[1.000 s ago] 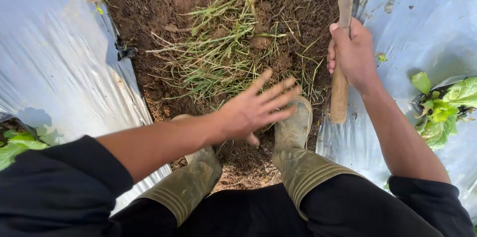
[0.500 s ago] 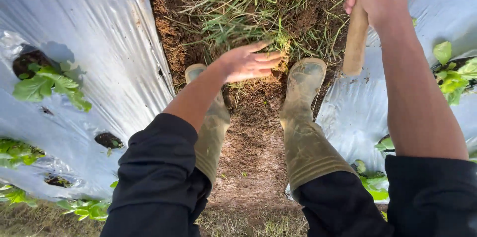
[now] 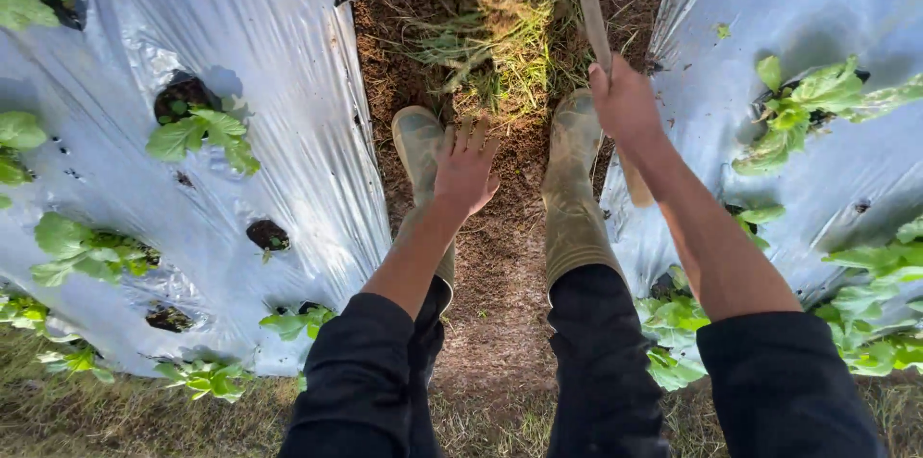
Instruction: Using a hand hoe to loosen weeds in a garden bed and gathering the debris by hand.
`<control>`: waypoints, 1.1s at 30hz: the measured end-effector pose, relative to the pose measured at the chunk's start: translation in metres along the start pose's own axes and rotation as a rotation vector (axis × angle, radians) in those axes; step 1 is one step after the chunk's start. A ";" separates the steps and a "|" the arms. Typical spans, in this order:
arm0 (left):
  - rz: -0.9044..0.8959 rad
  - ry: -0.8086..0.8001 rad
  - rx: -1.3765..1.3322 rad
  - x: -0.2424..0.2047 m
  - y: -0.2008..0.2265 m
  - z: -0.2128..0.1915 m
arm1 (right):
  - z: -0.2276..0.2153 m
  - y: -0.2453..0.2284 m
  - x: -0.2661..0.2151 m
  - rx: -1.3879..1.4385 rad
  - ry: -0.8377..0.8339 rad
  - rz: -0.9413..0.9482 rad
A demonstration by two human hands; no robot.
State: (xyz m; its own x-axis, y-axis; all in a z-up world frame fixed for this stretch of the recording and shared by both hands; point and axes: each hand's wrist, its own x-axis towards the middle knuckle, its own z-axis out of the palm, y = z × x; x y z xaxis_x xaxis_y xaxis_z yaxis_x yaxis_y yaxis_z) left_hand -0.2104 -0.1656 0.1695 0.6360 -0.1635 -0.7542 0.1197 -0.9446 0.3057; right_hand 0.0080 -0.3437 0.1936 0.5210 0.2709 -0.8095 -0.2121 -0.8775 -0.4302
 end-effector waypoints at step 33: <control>-0.471 0.673 -0.867 0.013 0.012 -0.065 | 0.085 0.069 -0.123 0.011 0.149 -0.088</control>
State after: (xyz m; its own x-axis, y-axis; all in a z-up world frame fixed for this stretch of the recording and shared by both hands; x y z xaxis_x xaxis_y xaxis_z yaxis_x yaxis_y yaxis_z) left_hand -0.1509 -0.1608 0.2010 0.6322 0.5738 -0.5205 0.7587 -0.3223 0.5662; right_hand -0.1409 -0.4034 0.2294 0.6549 0.2841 -0.7003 -0.1688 -0.8483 -0.5019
